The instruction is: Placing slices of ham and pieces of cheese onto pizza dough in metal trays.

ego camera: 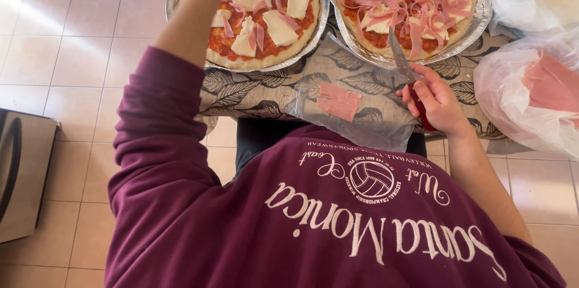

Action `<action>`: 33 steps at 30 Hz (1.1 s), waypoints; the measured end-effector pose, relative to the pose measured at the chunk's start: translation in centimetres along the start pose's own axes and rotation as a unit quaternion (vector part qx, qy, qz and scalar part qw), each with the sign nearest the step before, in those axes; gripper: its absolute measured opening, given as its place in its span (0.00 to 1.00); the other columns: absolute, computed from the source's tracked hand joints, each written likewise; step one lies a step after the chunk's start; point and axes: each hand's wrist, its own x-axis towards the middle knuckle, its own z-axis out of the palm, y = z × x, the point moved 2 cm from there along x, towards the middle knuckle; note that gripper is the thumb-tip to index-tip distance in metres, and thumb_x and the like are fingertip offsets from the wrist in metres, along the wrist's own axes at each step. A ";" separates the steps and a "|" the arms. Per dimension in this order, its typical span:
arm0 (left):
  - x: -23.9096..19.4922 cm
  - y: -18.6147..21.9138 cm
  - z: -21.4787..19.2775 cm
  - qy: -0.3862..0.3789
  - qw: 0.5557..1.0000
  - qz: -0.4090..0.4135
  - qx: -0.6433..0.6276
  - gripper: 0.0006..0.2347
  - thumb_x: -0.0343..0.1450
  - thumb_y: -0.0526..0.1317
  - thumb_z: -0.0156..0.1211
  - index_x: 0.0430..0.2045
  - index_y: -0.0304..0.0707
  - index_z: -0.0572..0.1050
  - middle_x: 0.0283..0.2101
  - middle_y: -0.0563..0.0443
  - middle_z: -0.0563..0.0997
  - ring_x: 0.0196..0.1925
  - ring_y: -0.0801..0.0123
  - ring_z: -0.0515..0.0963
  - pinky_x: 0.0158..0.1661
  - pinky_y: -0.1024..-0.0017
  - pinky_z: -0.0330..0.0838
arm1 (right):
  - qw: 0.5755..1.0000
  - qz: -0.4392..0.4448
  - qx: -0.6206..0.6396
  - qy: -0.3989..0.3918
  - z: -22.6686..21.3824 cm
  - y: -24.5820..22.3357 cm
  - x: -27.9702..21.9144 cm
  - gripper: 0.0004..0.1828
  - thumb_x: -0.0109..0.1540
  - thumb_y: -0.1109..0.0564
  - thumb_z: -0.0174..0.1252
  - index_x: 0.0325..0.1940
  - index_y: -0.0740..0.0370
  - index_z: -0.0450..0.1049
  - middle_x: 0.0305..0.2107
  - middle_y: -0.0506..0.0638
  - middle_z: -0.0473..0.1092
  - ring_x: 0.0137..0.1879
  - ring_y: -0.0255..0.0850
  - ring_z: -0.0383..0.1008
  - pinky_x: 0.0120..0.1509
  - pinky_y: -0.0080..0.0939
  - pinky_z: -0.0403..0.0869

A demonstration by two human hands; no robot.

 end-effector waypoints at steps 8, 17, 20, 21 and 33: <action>-9.4 16.7 7.8 -0.065 0.811 0.567 -0.128 0.13 0.67 0.24 0.62 0.40 0.40 0.82 0.41 0.47 0.83 0.46 0.51 0.82 0.45 0.56 0.78 | 0.999 -0.027 -0.041 0.016 -0.6 1.9 0.3 0.21 0.75 0.59 0.35 0.72 0.65 0.58 0.27 0.58 0.69 0.18 0.38 0.69 0.28 0.32 0.69; -8.6 20.7 13.2 -0.056 0.708 0.704 -0.027 0.08 0.70 0.32 0.55 0.31 0.55 0.77 0.39 0.63 0.77 0.45 0.61 0.82 0.45 0.61 0.79 | 0.999 -0.031 -0.028 -0.002 -2.1 3.6 0.3 0.22 0.74 0.59 0.33 0.74 0.60 0.53 0.28 0.60 0.70 0.17 0.40 0.71 0.26 0.32 0.70; -9.1 20.8 12.5 -0.065 0.709 0.702 -0.005 0.08 0.69 0.32 0.55 0.29 0.54 0.76 0.33 0.62 0.75 0.41 0.61 0.81 0.41 0.61 0.79 | 0.999 -0.026 -0.030 -0.002 -1.8 3.6 0.0 0.22 0.74 0.59 0.34 0.73 0.61 0.55 0.28 0.60 0.71 0.16 0.40 0.72 0.25 0.32 0.70; -9.2 20.9 12.1 -0.070 0.712 0.698 0.011 0.08 0.68 0.31 0.57 0.28 0.53 0.77 0.32 0.62 0.75 0.39 0.61 0.81 0.40 0.61 0.79 | 0.999 -0.027 -0.027 -0.001 -1.8 3.6 0.0 0.22 0.74 0.59 0.34 0.73 0.61 0.55 0.28 0.60 0.71 0.17 0.40 0.72 0.25 0.32 0.70; -8.6 21.3 12.3 -0.087 0.719 0.690 0.019 0.07 0.67 0.33 0.58 0.23 0.50 0.69 0.29 0.57 0.73 0.39 0.57 0.81 0.37 0.57 0.78 | 0.999 -0.033 -0.018 -0.006 -1.9 3.7 0.3 0.22 0.73 0.59 0.35 0.72 0.63 0.55 0.27 0.60 0.71 0.16 0.40 0.72 0.24 0.32 0.71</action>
